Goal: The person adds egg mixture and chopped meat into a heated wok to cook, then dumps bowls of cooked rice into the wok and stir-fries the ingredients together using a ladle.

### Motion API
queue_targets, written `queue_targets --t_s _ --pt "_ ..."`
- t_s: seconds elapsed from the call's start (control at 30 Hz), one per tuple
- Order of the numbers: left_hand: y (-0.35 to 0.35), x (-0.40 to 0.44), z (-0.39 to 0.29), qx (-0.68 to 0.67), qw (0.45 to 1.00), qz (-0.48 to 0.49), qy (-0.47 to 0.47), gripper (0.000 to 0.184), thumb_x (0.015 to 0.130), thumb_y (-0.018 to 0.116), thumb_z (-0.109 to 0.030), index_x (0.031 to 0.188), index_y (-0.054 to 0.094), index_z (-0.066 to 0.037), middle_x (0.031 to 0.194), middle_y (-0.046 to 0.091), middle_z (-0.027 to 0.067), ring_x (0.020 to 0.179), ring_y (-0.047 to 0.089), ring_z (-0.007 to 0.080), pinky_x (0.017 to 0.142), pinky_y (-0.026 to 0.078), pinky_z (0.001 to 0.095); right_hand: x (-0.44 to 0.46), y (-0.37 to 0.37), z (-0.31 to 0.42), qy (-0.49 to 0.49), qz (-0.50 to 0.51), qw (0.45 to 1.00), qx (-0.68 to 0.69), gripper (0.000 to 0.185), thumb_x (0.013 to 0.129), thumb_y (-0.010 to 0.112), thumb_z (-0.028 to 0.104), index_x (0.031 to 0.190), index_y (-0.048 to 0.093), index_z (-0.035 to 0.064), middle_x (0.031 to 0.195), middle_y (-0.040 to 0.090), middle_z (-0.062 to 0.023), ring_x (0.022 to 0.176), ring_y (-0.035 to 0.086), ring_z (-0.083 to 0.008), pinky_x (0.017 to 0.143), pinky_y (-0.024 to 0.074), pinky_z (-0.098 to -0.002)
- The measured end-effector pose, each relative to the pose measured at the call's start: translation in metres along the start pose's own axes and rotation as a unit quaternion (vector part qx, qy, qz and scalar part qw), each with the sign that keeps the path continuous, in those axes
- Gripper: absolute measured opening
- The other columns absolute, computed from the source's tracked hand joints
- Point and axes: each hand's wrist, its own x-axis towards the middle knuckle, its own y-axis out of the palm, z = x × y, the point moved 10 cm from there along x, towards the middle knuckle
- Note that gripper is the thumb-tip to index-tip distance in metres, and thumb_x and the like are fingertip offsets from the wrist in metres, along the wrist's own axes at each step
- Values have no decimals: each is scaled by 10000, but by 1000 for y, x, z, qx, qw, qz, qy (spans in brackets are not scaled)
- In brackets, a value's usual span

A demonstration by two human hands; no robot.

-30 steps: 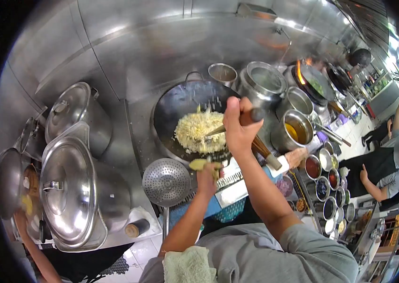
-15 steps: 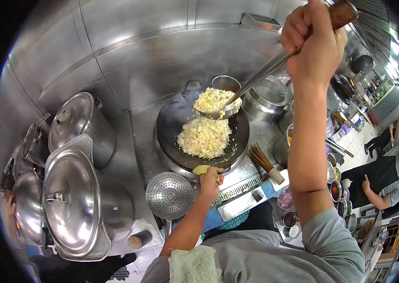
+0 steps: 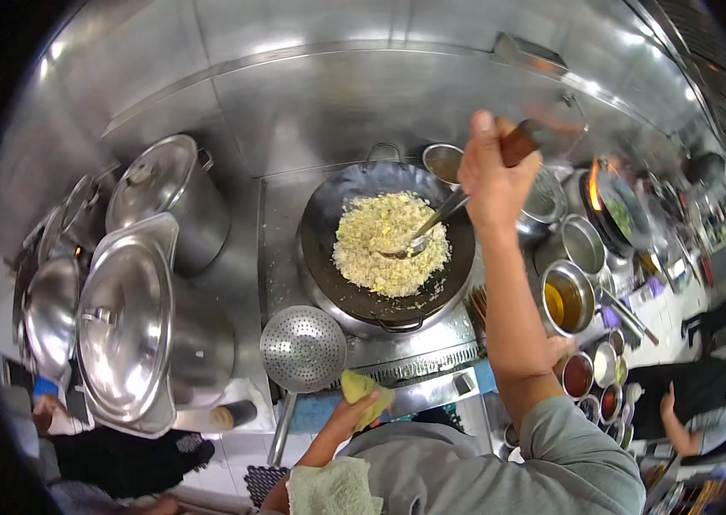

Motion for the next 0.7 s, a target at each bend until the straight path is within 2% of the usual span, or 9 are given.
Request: queue_targets --t_s 0.07,0.1,0.23,0.27,0.33,0.4,0.5,0.53,0.7 --pt "-6 -23 8 2 999 -52 14 414 990 694 -370 1206 636 -22 994 736 93 679 669 151 579 545 285 -2 11 30 4 38 998 48 457 1014 679 163 634 432 101 567 451 48 457 362 -36 425 257 -254" --pt "-10 -25 10 -4 996 -76 37 409 991 692 -366 1202 634 -20 989 736 96 669 666 151 574 542 283 -2 15 35 -3 86 994 61 388 1020 659 200 693 481 88 554 428 32 433 357 -56 396 256 -259" --pt "-20 -39 19 -27 979 -172 105 406 990 691 -360 1189 626 -12 969 737 106 635 655 153 556 535 280 -24 67 42 -85 325 941 -35 220 935 732 147 767 656 26 584 550 0 517 521 -90 483 402 -286" --pt "-20 -42 21 -34 974 -192 117 409 988 692 -360 1188 624 -10 964 737 107 628 653 154 551 533 279 -39 95 57 -138 401 905 -36 170 887 761 140 803 687 12 600 588 -29 543 557 -111 508 439 -304" --pt "-16 -47 29 -22 970 -208 120 417 980 700 -363 1188 621 -10 959 735 108 626 653 155 550 534 282 -88 130 59 -118 605 783 -79 147 789 776 135 805 696 12 650 657 -115 594 659 -213 550 503 -376" --pt "-8 -52 44 -13 970 -218 106 429 973 708 -358 1214 598 -21 996 730 120 690 667 170 571 542 294 -145 149 72 -111 743 656 -75 146 738 765 130 841 723 35 723 701 -164 681 714 -334 592 546 -449" --pt "7 -56 73 -6 978 -201 59 520 944 741 -364 1301 532 -49 1114 697 112 889 681 184 641 556 325 -226 129 40 -116 846 492 -166 142 736 771 191 793 710 77 699 690 -131 684 694 -363 616 541 -478" --pt "9 -58 82 -3 977 -204 63 521 937 750 -367 1288 546 -41 1083 692 101 844 669 172 611 543 314 -253 115 19 -108 868 446 -188 154 738 770 208 781 709 74 699 688 -145 709 700 -374 630 547 -490" --pt "26 -70 99 6 976 -209 61 474 915 776 -378 1200 603 -40 929 671 45 709 625 138 535 493 283 -358 29 -87 -127 930 321 -129 177 721 761 223 705 699 58 700 688 -172 730 699 -402 626 550 -508"
